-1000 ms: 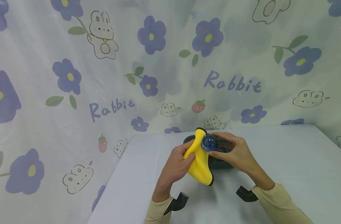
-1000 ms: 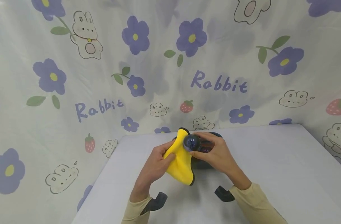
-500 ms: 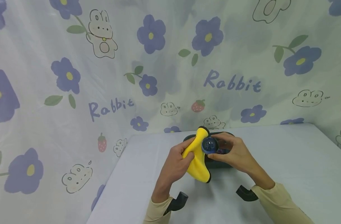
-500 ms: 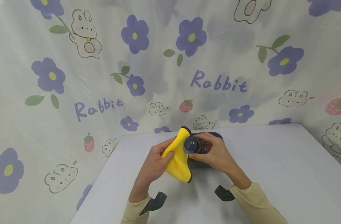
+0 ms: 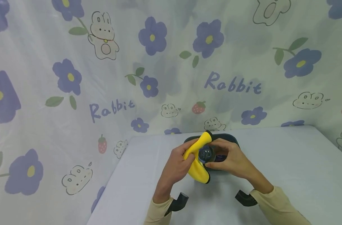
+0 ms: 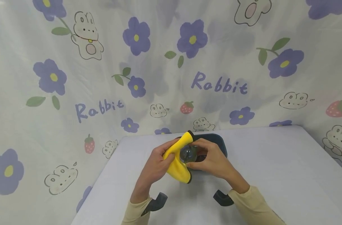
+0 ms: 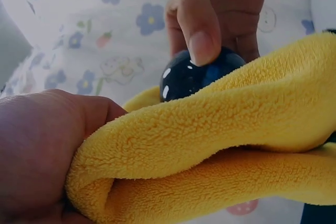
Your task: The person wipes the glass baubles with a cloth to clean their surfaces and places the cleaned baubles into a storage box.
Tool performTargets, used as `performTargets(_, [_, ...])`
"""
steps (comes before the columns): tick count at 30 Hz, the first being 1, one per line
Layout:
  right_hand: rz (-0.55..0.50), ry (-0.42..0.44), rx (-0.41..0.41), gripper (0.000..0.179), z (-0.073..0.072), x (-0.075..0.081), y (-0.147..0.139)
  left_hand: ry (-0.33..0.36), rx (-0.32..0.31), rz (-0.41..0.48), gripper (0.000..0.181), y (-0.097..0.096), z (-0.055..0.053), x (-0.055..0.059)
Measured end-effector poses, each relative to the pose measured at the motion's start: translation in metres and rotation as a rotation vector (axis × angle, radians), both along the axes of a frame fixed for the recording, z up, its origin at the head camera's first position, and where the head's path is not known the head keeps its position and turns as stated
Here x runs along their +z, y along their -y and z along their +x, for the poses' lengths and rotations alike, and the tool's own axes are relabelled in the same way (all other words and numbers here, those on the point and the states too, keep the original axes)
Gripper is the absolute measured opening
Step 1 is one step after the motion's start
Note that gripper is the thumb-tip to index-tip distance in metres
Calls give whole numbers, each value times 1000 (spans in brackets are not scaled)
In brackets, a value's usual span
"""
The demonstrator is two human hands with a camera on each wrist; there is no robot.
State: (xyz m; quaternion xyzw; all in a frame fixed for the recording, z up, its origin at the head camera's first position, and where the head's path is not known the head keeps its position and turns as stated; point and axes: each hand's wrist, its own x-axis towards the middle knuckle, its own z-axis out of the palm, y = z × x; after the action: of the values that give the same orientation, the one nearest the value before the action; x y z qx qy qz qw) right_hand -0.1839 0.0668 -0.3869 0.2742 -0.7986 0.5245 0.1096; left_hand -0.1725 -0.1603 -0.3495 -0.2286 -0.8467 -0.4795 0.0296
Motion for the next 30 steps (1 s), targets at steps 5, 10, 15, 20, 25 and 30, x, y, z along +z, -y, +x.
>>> performTargets(5, [-20,-1,40,60,1,1,1,4,-15,-19,50,2,-5,-3])
performTargets(10, [-67,-19,64,58,3,1,2,28,-46,6,49,5,-7,-4])
performTargets(15, [-128,-31,66,57,4,1,3,50,-80,36,50,5,-8,-3])
performTargets(20, [-176,-46,37,56,3,0,5,68,-94,39,46,4,-8,-3])
performTargets(25, [-223,-49,12,56,1,0,5,85,-88,16,42,1,-8,-2])
performTargets(30, [-249,-28,-7,58,0,1,5,106,-70,-6,40,-1,-6,-2])
